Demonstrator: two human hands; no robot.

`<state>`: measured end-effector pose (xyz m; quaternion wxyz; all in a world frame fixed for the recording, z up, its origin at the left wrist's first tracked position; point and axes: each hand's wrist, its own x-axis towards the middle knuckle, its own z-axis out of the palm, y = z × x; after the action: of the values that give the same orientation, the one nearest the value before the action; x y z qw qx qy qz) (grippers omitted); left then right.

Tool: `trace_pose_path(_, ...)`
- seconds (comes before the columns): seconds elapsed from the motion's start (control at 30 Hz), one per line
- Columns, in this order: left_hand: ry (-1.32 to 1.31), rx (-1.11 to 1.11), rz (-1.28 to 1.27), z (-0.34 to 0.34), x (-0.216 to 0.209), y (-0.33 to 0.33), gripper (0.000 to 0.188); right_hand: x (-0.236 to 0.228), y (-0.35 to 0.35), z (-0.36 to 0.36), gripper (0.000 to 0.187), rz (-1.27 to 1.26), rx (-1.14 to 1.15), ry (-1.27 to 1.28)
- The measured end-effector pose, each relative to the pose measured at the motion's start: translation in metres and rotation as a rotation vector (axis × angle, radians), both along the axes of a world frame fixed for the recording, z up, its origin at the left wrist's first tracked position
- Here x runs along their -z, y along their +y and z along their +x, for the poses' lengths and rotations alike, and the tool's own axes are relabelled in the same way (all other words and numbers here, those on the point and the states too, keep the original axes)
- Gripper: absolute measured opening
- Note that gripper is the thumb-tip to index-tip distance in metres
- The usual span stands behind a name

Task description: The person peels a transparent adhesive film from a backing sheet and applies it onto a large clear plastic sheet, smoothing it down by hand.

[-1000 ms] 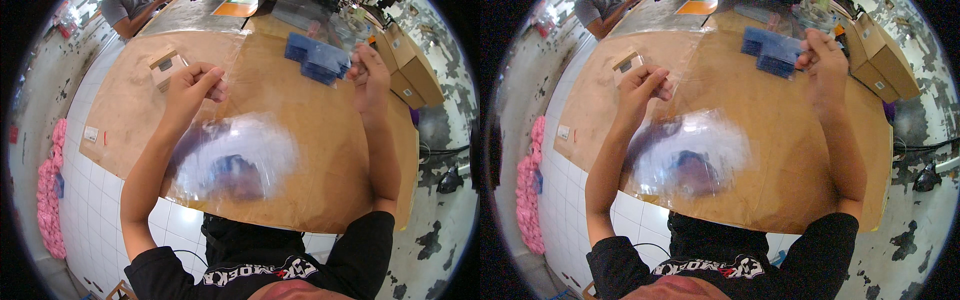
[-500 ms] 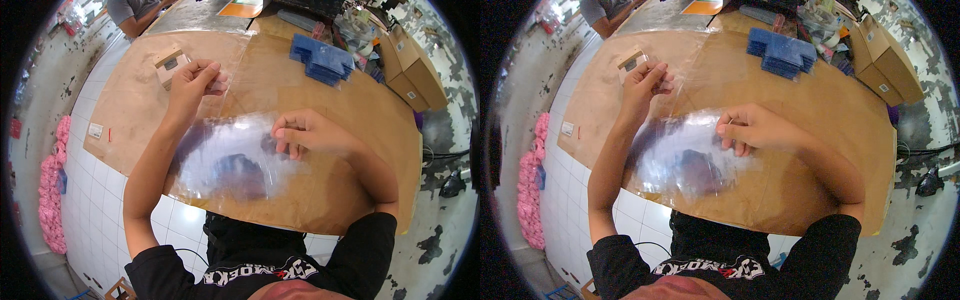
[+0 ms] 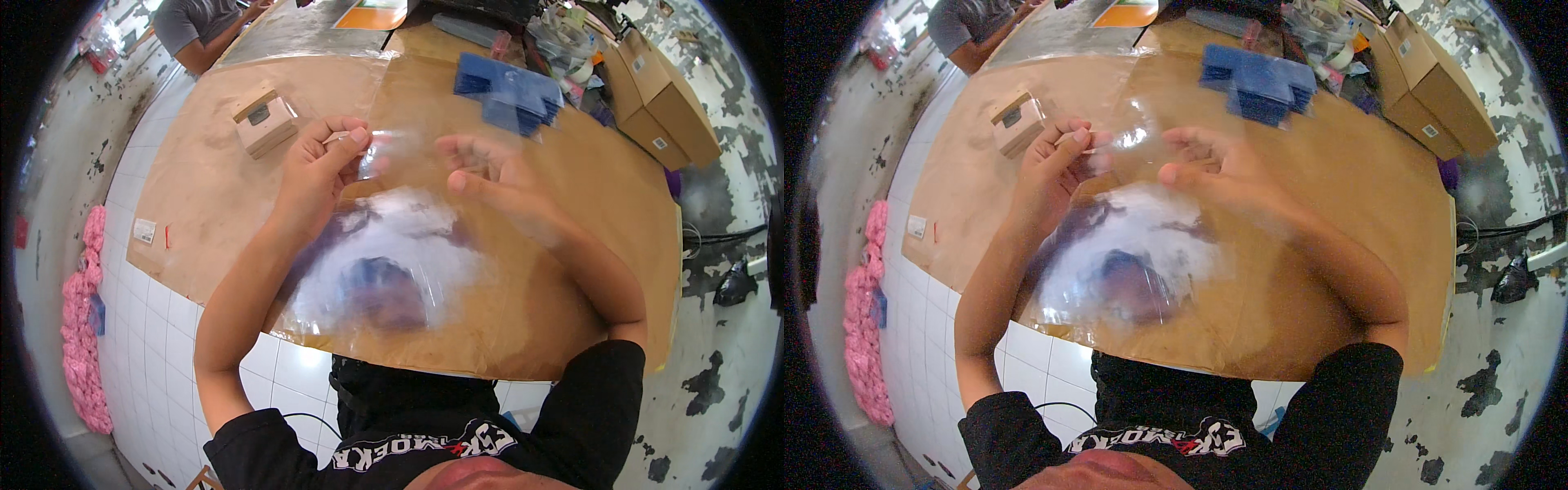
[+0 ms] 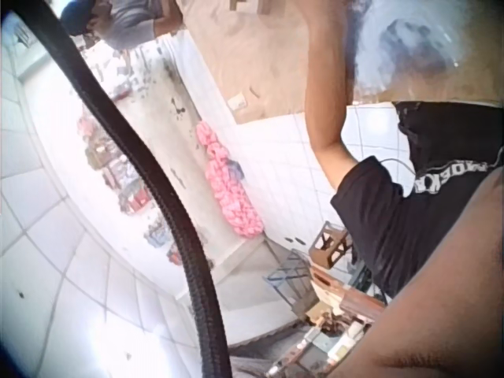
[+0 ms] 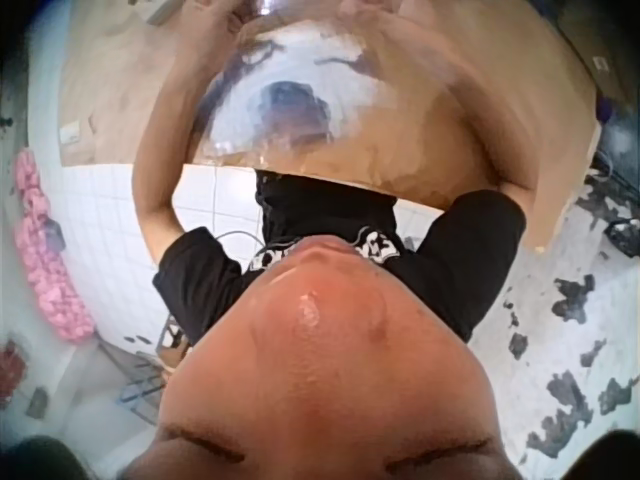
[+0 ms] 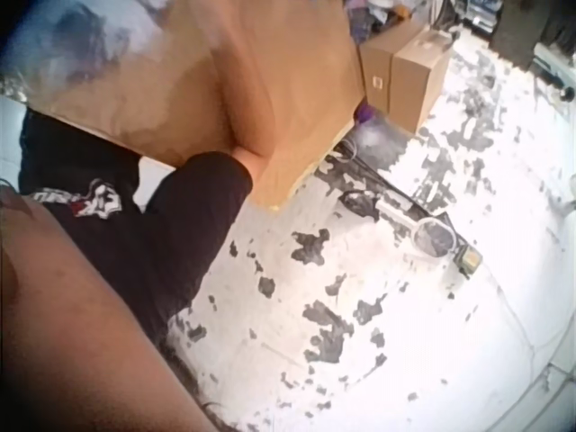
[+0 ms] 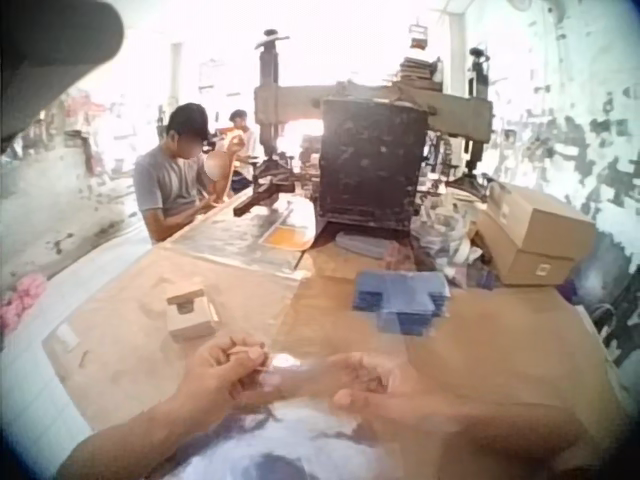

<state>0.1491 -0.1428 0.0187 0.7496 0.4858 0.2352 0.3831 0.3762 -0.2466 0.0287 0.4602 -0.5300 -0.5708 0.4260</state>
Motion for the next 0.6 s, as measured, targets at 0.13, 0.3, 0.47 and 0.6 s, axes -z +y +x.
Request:
trace_pose_path(0.13,-0.004,0.043,-0.007,0.004,0.002,-0.008,0.018,-0.007,-0.008,-0.01,0.045,-0.151,-0.034,0.198)
trace_pose_path(0.3,0.034,0.054,0.019,0.009,0.004,-0.014,0.017,0.007,-0.007,-0.004,0.028,-0.18,0.017,0.235)
trace_pose_path(0.47,-0.002,-0.053,-0.036,0.009,0.004,-0.01,0.016,0.01,-0.004,-0.006,0.021,-0.084,0.101,0.078)
trace_pose_path(0.6,-0.056,-0.152,0.06,-0.002,0.005,0.008,0.015,0.006,0.002,0.001,0.019,0.04,0.232,0.075)
